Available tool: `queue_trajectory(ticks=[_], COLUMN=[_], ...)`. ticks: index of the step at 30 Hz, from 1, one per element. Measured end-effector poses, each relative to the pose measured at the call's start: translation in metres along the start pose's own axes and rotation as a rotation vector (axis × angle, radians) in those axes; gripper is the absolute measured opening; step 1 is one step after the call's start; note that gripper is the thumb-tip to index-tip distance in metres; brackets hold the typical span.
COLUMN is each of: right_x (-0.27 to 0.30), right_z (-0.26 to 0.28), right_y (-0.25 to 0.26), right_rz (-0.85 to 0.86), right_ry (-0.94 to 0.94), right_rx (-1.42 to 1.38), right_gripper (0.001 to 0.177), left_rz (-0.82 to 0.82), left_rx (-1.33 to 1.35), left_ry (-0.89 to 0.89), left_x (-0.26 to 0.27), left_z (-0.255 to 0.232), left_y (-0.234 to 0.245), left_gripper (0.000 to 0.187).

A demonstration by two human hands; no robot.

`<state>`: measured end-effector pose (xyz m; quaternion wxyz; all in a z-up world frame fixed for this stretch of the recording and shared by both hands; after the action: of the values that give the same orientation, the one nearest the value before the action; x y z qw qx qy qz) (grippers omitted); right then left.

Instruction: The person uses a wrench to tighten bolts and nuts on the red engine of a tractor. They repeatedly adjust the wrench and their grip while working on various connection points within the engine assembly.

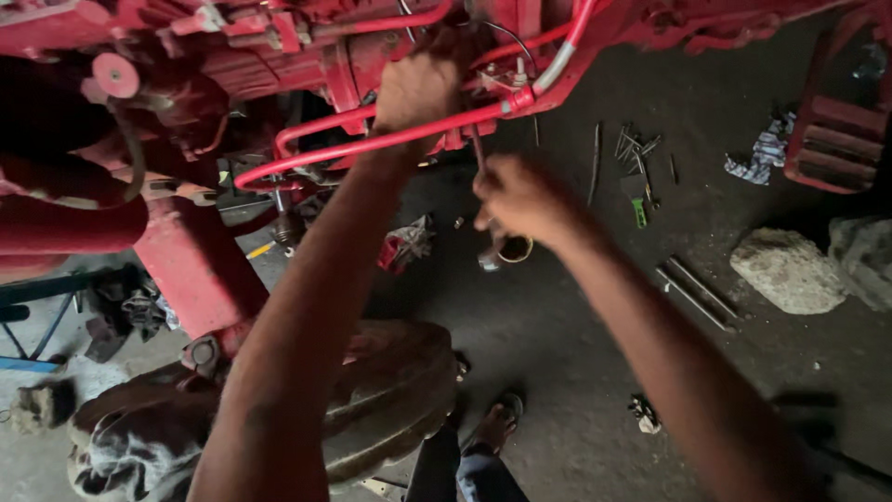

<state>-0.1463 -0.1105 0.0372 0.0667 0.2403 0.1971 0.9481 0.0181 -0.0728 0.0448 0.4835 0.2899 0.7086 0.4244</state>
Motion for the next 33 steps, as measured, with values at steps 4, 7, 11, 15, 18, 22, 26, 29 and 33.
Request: queue_trajectory(ticks=[4, 7, 11, 15, 18, 22, 26, 29, 33], right_x=[-0.014, -0.003, 0.017, 0.013, 0.002, -0.017, -0.015, 0.011, 0.017], right_z=[-0.01, -0.018, 0.01, 0.005, -0.019, -0.023, -0.042, -0.007, 0.008], right_y=[-0.029, -0.021, 0.02, 0.04, 0.024, -0.019, -0.031, 0.002, 0.034], right_rz=[-0.11, -0.078, -0.024, 0.063, 0.063, -0.166, -0.133, -0.235, -0.014], right_ry=[0.175, 0.079, 0.109, 0.017, -0.042, 0.295, 0.076, 0.238, 0.038], right_rx=[0.234, 0.21, 0.164, -0.116, -0.199, 0.238, 0.197, 0.5, 0.039], right_gripper=[0.015, 0.01, 0.012, 0.018, 0.016, 0.017, 0.013, 0.01, 0.019], left_rz=[-0.042, 0.138, 0.232, 0.188, 0.186, 0.208, 0.099, 0.095, 0.12], left_rx=[0.009, 0.017, -0.164, -0.151, -0.148, -0.163, -0.101, -0.115, -0.181], left_ry=[-0.07, 0.051, 0.094, 0.078, 0.068, 0.075, 0.034, 0.056, 0.029], left_x=[0.0, -0.002, -0.002, 0.002, 0.0, 0.001, 0.002, -0.002, 0.003], left_z=[-0.002, 0.01, 0.02, 0.019, 0.018, 0.021, 0.02, 0.021, 0.015], left_y=[0.012, -0.007, -0.025, -0.033, -0.034, -0.035, -0.028, -0.028, -0.028], left_gripper=[0.052, 0.037, 0.017, 0.015, 0.013, 0.014, 0.031, 0.025, 0.012])
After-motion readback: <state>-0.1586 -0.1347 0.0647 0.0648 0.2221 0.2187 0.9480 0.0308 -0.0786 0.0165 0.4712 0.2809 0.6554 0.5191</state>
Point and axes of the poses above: each hand's wrist, its own x-axis away from the middle knuckle, its own y-axis out of the back of the hand, z = x × y, the point moved 7 cm from there along -x, towards the middle knuckle, and after that the axes turned 5 degrees about z, right-handed, at the moved point
